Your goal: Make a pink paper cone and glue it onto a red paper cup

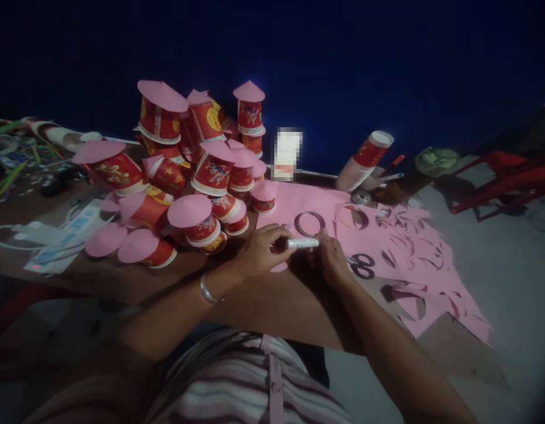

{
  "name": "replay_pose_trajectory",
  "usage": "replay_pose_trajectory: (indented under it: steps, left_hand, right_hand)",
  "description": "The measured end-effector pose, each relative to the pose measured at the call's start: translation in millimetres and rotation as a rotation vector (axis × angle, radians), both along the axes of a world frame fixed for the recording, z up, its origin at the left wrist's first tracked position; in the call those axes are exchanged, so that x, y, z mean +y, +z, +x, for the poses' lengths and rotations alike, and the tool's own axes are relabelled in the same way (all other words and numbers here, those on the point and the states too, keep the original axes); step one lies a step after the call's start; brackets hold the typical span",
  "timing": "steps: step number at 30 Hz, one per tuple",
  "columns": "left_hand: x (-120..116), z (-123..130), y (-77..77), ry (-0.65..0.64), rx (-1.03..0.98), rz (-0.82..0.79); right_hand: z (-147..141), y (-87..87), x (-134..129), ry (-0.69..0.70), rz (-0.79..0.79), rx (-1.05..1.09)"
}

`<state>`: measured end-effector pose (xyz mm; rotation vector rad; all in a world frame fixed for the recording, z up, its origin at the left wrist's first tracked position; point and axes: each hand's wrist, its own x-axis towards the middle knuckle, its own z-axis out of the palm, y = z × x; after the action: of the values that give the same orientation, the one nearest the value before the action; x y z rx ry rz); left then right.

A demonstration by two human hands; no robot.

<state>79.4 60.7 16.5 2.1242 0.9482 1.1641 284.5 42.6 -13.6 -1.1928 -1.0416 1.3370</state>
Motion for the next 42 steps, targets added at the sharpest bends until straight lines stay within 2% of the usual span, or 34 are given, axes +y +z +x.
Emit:
replay_pose_trajectory:
  steps: [3, 8, 17, 26, 29, 32, 38, 42]
  left_hand:
    - [0, -2, -0.4, 0.033, -0.019, -0.001]
    - [-1, -4, -0.9, 0.046, -0.014, -0.033]
    - [-4, -6, 2.6, 0.014, 0.022, 0.058]
    - [-6, -10, 1.2, 0.009, 0.037, 0.093]
    - [-8, -10, 0.8, 0.044, 0.032, 0.058]
    - [-9, -10, -0.8, 0.099, 0.015, -0.044]
    - [-8, -24, -10.1, 0.082, 0.072, -0.277]
    - [-16, -48, -21.4, 0.093, 0.203, -0.193]
  right_hand:
    - [1, 2.9, 2, -0.017, 0.034, 0.065]
    - [2, 0.1, 6, 0.058, -0.021, 0.124]
    - [2, 1.6, 2, 0.179, -0.107, 0.066]
    - [-1, 4.2, -1, 0.225, -0.151, 0.023]
    - [-4, 3.0, -2, 0.186, -0.104, 0.082]
    - [-7, -0.7, 0, 0.135, -0.058, 0.166]
    - [-2, -7.9, 6, 0.000, -0.010, 0.251]
    - [6, -11.5, 11, -0.096, 0.030, 0.279]
